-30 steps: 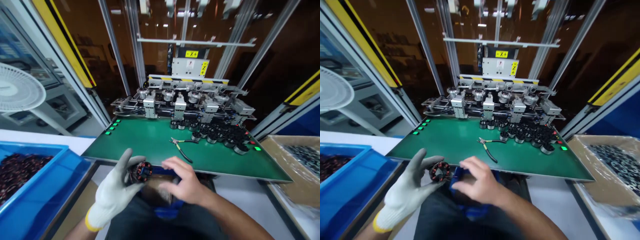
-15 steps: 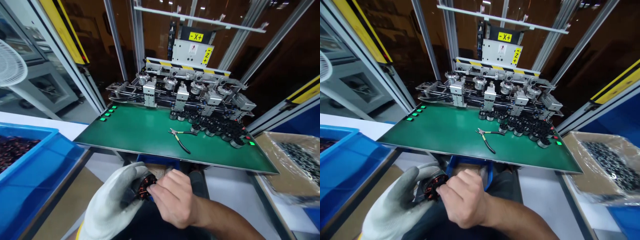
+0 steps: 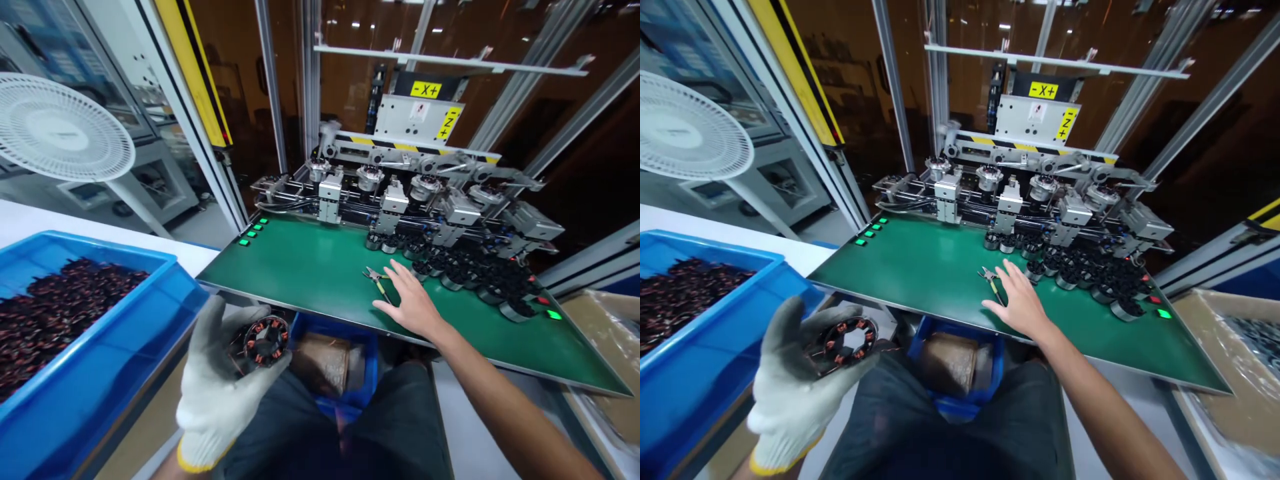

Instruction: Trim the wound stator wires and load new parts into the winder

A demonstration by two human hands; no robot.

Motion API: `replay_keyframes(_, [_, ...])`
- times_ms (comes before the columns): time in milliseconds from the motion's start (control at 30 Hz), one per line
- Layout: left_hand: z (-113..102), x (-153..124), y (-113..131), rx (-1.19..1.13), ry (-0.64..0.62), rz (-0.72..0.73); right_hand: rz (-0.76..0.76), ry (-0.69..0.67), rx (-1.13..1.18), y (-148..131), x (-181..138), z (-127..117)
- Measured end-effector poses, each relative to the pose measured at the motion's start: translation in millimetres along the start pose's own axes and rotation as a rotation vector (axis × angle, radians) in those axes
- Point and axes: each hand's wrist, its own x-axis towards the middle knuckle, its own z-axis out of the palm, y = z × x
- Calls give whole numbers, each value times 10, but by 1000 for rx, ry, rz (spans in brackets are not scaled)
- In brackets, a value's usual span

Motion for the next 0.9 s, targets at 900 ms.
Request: replay_keyframes(900, [-112,50,-68,-23,-33,7,683,-672,1830,-1340,-1543,-88])
